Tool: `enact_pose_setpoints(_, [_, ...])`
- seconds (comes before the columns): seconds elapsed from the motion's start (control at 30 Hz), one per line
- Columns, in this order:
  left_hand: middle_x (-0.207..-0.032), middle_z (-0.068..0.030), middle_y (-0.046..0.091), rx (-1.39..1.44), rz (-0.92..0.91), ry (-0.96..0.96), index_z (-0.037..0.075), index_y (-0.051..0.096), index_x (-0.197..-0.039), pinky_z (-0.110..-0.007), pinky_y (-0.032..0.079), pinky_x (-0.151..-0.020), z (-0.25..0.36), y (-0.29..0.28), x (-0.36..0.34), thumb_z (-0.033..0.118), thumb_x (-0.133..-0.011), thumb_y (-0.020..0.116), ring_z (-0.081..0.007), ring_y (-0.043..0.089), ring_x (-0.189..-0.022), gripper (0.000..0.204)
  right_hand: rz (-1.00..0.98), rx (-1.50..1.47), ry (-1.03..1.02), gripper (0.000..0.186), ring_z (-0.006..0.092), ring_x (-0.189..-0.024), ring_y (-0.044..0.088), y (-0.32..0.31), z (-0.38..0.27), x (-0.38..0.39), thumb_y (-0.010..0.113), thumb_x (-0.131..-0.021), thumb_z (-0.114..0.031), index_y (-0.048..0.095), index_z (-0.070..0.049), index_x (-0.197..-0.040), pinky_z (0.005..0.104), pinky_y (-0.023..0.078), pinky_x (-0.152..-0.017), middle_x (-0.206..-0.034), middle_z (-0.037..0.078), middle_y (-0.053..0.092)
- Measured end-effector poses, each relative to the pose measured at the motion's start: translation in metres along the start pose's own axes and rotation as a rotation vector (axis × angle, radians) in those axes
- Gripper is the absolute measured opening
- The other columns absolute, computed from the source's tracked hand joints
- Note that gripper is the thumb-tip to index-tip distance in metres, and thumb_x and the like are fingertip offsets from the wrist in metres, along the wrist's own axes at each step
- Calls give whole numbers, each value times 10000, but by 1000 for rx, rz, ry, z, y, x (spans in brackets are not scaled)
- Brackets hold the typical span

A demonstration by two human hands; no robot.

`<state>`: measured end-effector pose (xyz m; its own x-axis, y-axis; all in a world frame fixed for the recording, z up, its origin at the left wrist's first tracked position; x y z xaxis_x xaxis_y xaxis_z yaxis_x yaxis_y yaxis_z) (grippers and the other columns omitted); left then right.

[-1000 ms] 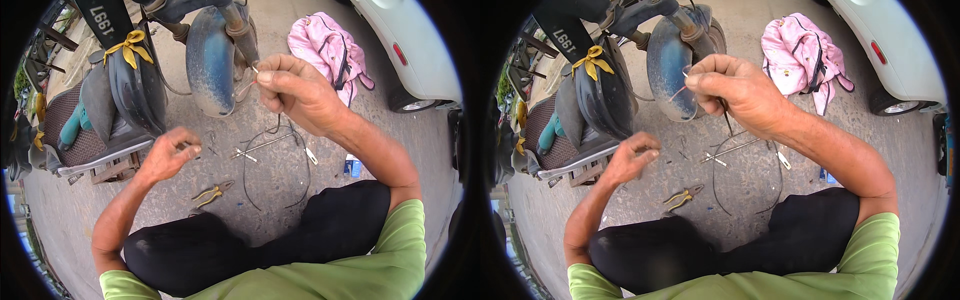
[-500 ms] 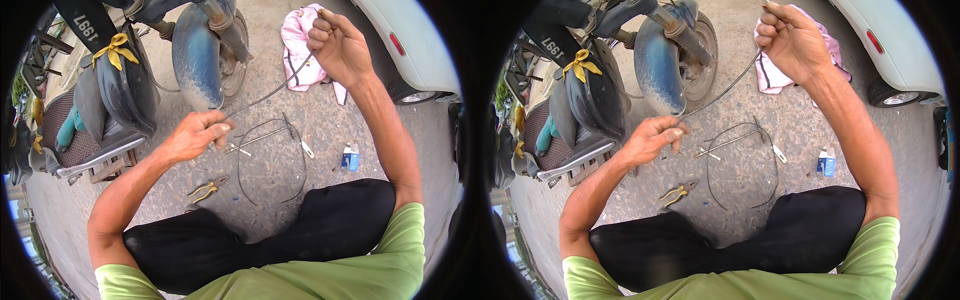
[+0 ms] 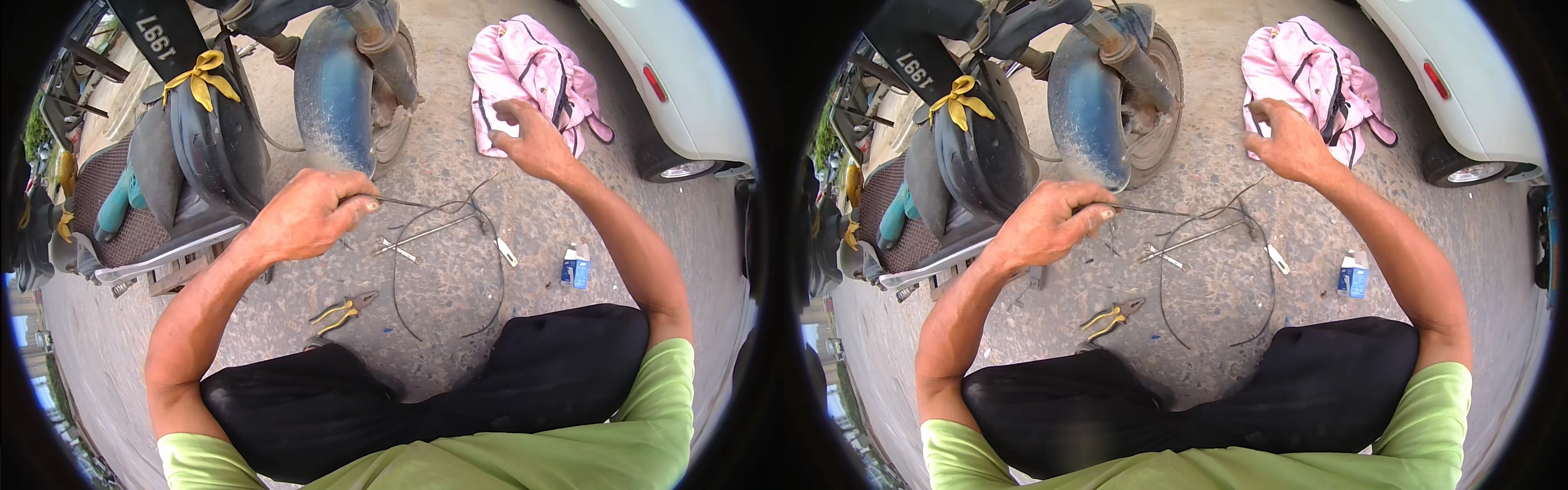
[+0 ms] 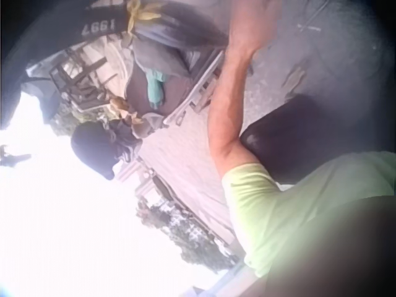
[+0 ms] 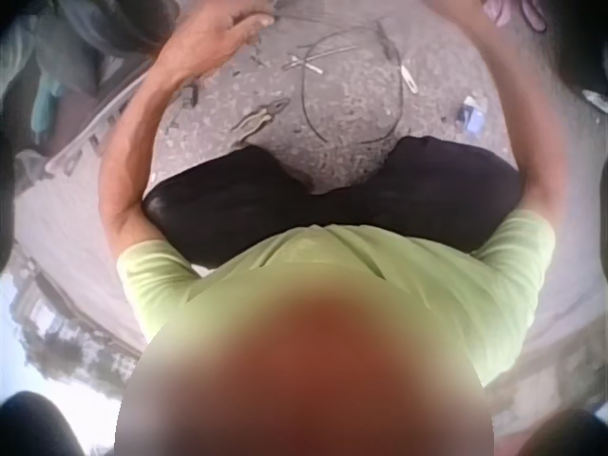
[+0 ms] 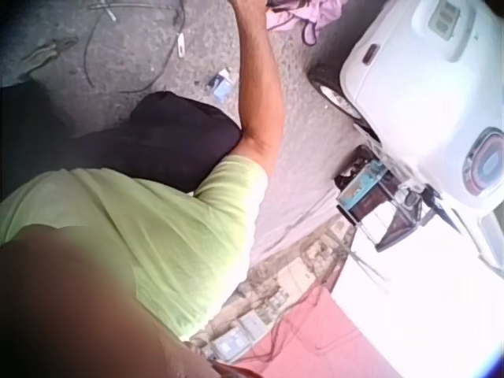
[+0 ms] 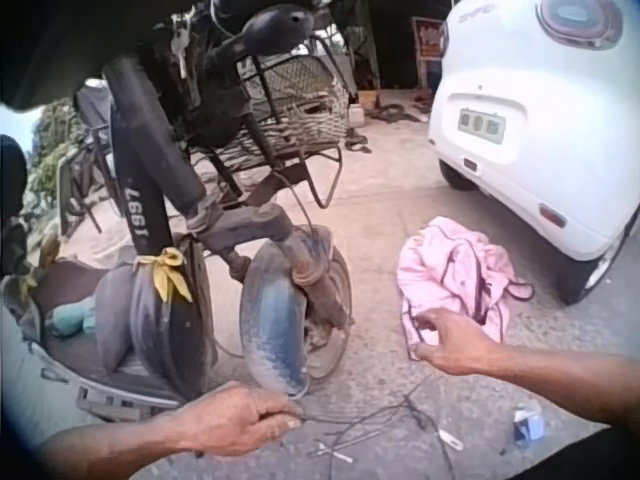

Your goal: The person strips insulation from wires using pliers, twists the exposed strands together, and secures the connection with electrical tape. They then use a multimeter to test the electrical continuity of the repaired wiring on a scooter.

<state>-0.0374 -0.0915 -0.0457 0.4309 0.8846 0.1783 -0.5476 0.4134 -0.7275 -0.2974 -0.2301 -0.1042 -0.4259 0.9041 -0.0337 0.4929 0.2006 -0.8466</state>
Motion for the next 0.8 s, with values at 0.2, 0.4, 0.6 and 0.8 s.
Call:
enact_pose_setpoints(0.2, [-758,-145,658,44,83,37,5,688,-1058,-355,508,-657,31,-7,-3,123,-891,651,-185,631,-677,208,-506,-669,-200,567,247,-965,682,33,-143,43,614,-958,-394,535,56,-1294,378,536,-855,-1021,180,693])
enact_pose_setpoints(0.4, [-794,-77,692,206,299,-23,11,702,-1049,-282,509,-644,22,-31,9,122,-890,668,-105,620,-685,196,-478,-867,-19,312,76,-650,565,25,-147,42,610,-999,-255,609,16,-1152,227,491,-572,-761,20,598])
enact_pose_setpoints(0.6, [-874,-90,713,425,405,-45,-38,653,-1120,-247,519,-652,13,-47,19,132,-938,652,-95,632,-714,249,-482,-902,-5,310,78,-639,562,27,-145,40,600,-1001,-264,613,-1,-1165,233,487,-573,-733,8,581])
enact_pose_setpoints(0.8, [-863,-77,704,399,289,22,-34,671,-1045,-240,512,-640,25,-38,14,122,-936,655,-95,628,-704,192,-488,-1043,2,268,74,-623,592,21,-158,44,589,-991,-242,634,-7,-1114,243,491,-581,-769,9,630])
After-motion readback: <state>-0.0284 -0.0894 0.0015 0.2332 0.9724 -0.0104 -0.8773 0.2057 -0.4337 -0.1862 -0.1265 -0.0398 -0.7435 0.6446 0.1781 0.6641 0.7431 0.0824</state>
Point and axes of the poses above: each hand's wrist, its own x-axis away from the middle knuckle, its own y-axis out of the palm, z = x × y, the point moved 7 cm from there along -x, towards the middle knuckle
